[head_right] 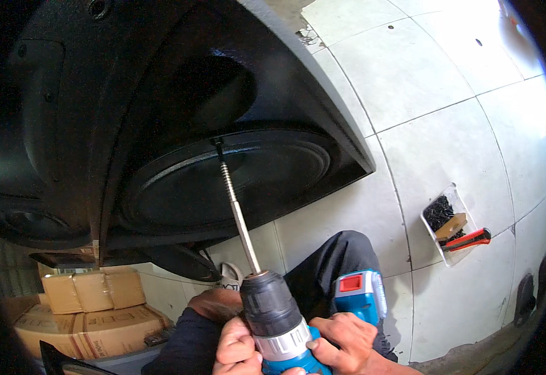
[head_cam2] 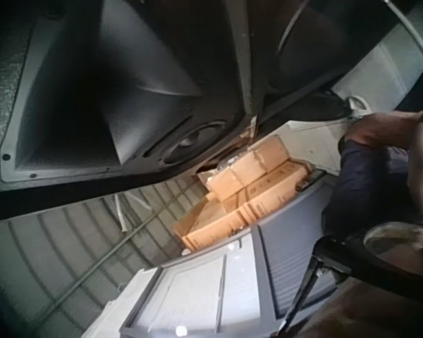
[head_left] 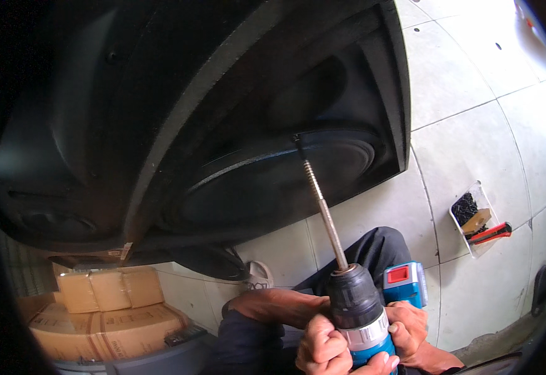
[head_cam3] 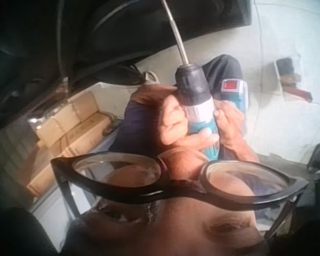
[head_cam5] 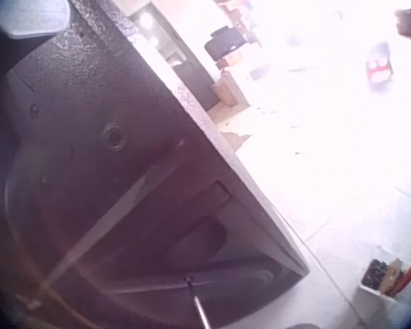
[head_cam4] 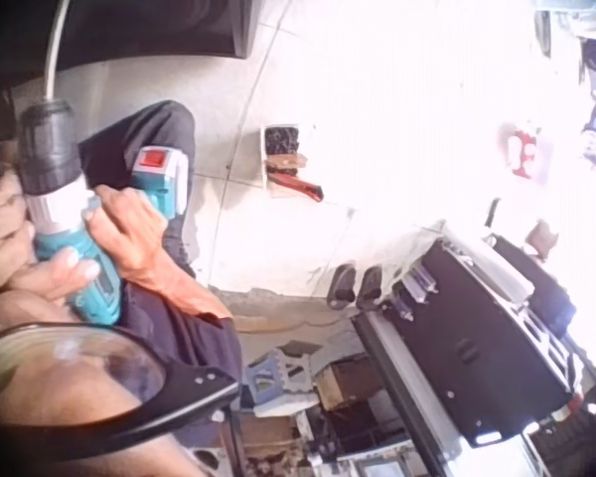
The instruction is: The person uses a cordless drill to fasten screws into a large black speaker cabinet. They reposition the speaker, insert a speaker cone into the cabinet, and continue securing the assembly with screws.
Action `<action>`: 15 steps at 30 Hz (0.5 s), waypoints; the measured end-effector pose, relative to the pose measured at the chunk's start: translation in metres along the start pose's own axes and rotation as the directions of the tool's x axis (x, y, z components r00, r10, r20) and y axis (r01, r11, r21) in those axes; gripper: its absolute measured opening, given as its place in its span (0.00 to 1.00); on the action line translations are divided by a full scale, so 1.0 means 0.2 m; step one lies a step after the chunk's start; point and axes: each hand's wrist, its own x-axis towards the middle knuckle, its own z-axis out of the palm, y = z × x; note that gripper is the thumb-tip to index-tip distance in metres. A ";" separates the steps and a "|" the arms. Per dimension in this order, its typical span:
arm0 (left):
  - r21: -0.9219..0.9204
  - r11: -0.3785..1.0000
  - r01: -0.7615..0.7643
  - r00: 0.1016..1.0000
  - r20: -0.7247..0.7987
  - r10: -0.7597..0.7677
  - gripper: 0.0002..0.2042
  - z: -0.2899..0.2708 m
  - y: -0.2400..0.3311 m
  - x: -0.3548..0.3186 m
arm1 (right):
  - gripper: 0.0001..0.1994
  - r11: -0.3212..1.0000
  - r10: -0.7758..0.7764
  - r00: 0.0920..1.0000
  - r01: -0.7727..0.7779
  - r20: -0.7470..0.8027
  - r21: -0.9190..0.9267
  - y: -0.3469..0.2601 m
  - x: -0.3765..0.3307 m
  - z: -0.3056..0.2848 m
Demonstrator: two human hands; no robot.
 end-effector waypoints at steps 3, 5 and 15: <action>0.024 1.000 0.004 1.000 -0.010 -0.004 0.08 0.00 0.00 0.00 | 0.12 1.000 -0.008 0.999 0.009 -0.040 0.005 0.01 -0.02 0.01; 0.032 0.999 0.009 1.000 -0.018 -0.008 0.07 0.00 0.01 -0.01 | 0.11 0.997 0.071 0.997 -0.071 -0.002 0.026 0.00 0.00 0.00; 0.076 0.997 0.021 0.999 -0.051 -0.017 0.05 -0.02 0.02 -0.01 | 0.09 0.983 0.176 0.984 -0.176 0.019 0.043 -0.03 0.02 0.00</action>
